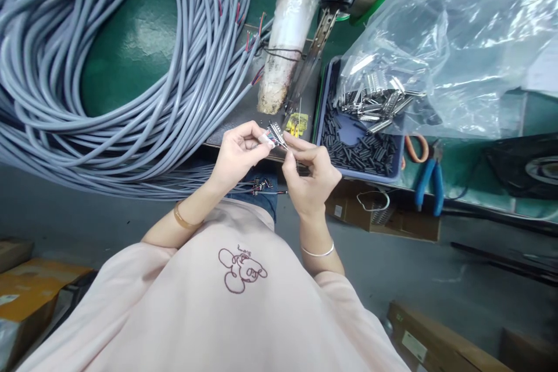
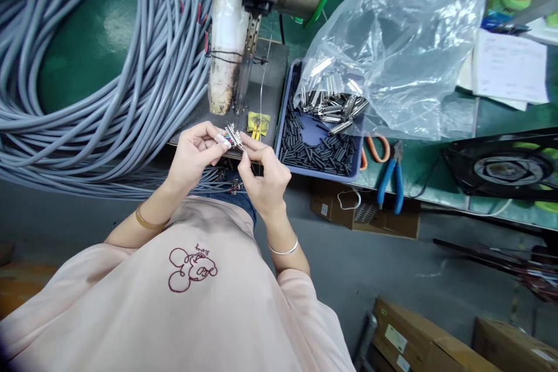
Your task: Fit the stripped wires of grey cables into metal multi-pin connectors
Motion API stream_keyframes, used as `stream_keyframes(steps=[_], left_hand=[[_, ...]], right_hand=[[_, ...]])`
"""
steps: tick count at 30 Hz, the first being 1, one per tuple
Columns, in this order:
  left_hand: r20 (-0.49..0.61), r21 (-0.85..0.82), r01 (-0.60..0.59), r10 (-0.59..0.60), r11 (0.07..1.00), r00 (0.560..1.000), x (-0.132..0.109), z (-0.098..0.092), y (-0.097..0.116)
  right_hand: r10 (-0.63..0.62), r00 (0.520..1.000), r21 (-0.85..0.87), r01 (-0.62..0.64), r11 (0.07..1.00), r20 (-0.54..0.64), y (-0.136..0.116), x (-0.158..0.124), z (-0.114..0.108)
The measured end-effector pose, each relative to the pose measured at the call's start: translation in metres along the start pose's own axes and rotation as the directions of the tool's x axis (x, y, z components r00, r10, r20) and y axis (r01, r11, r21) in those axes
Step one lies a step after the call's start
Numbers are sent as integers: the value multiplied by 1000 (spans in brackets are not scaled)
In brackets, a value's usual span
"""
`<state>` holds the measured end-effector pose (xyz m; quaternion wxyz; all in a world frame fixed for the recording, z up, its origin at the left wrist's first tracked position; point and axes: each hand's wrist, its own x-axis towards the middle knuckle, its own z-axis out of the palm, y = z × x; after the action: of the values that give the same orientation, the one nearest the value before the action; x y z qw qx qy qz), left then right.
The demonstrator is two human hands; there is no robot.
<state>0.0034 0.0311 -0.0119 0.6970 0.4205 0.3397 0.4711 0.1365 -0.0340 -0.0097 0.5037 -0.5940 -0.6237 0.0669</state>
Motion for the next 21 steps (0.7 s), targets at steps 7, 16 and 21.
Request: stream_keyframes(steps=[7, 16, 21], left_hand=[[-10, 14, -12, 12, 1000, 1000, 7, 3, 4], [-17, -12, -77, 77, 997, 997, 12, 6, 8], [1, 0, -106, 106, 994, 994, 12, 4, 8]], right_hand=[[32, 999, 55, -32, 998, -4, 3, 9, -1], [-31, 1000, 36, 31, 999, 1, 4, 16, 0], [-61, 998, 42, 61, 997, -20, 2, 19, 0]])
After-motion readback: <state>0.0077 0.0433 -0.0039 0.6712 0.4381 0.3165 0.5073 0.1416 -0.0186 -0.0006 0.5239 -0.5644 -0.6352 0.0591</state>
